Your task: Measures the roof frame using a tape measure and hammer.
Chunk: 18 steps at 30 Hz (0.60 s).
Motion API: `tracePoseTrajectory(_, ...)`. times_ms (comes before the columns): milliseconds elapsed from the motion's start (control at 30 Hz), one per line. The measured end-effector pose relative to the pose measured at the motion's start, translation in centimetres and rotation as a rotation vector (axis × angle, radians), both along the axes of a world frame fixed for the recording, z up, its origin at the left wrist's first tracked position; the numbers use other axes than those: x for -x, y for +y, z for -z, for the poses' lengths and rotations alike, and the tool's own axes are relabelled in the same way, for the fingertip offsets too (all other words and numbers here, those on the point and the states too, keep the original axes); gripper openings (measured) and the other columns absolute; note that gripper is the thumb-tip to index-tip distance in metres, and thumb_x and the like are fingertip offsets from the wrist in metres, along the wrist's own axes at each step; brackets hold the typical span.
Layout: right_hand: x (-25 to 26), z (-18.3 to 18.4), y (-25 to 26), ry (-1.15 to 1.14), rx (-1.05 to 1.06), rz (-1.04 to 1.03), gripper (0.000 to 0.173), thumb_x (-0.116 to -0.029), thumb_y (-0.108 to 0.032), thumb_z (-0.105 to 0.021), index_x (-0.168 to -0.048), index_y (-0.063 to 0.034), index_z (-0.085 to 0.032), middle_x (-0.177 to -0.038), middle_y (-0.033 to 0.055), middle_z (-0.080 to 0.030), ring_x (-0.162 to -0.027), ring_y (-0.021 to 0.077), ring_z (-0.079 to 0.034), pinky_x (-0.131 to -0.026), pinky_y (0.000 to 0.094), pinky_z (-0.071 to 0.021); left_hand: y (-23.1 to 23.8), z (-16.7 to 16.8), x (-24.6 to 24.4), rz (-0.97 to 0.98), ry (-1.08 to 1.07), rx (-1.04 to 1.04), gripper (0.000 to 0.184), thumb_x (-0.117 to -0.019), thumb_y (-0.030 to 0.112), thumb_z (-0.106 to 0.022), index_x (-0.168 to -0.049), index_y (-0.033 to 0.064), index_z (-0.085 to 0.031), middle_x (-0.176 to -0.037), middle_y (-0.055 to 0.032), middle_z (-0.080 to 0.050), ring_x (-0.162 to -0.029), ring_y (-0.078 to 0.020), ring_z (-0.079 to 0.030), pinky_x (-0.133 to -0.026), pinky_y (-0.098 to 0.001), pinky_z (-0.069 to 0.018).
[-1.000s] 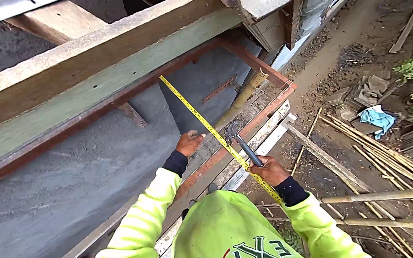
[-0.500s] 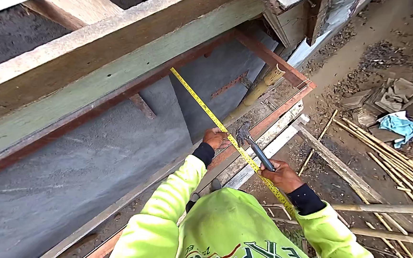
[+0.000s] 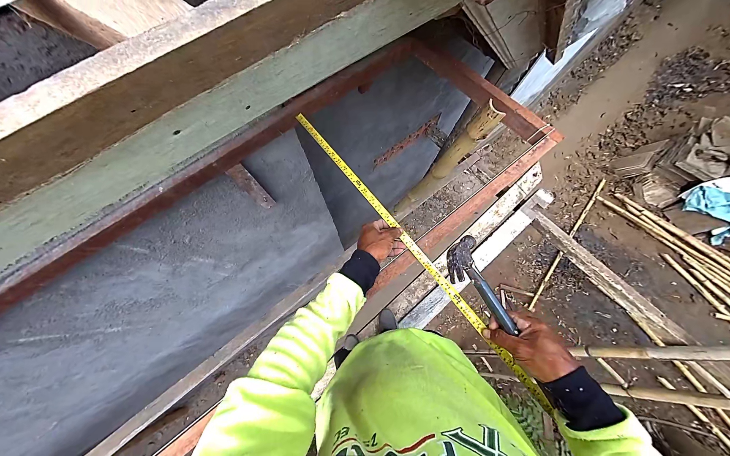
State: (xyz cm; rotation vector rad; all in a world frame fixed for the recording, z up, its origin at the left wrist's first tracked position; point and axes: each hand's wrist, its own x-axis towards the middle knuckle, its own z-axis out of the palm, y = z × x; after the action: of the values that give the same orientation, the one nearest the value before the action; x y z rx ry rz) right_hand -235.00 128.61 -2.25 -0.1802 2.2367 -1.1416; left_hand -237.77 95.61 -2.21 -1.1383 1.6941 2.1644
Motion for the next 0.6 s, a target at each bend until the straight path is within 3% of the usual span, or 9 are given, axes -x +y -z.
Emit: tracePoseTrajectory(600,-0.42,-0.13,0.02,-0.063,0.009,-0.001,0.01,-0.0814,-0.017,-0.078,-0.086,-0.0125,-0.07,-0.062,-0.0044,-0.058,-0.049,0.0058,-0.049,-0.048,0.0265,-0.0413,0.4,-0.03,-0.51,-0.004,0.011,0.047,0.02,-0.1013,0.007,-0.063,-0.118,-0.003,-0.058,-0.095,-0.0148,-0.07,-0.071,-0.0163,-0.071,-0.067,-0.0299,-0.0611)
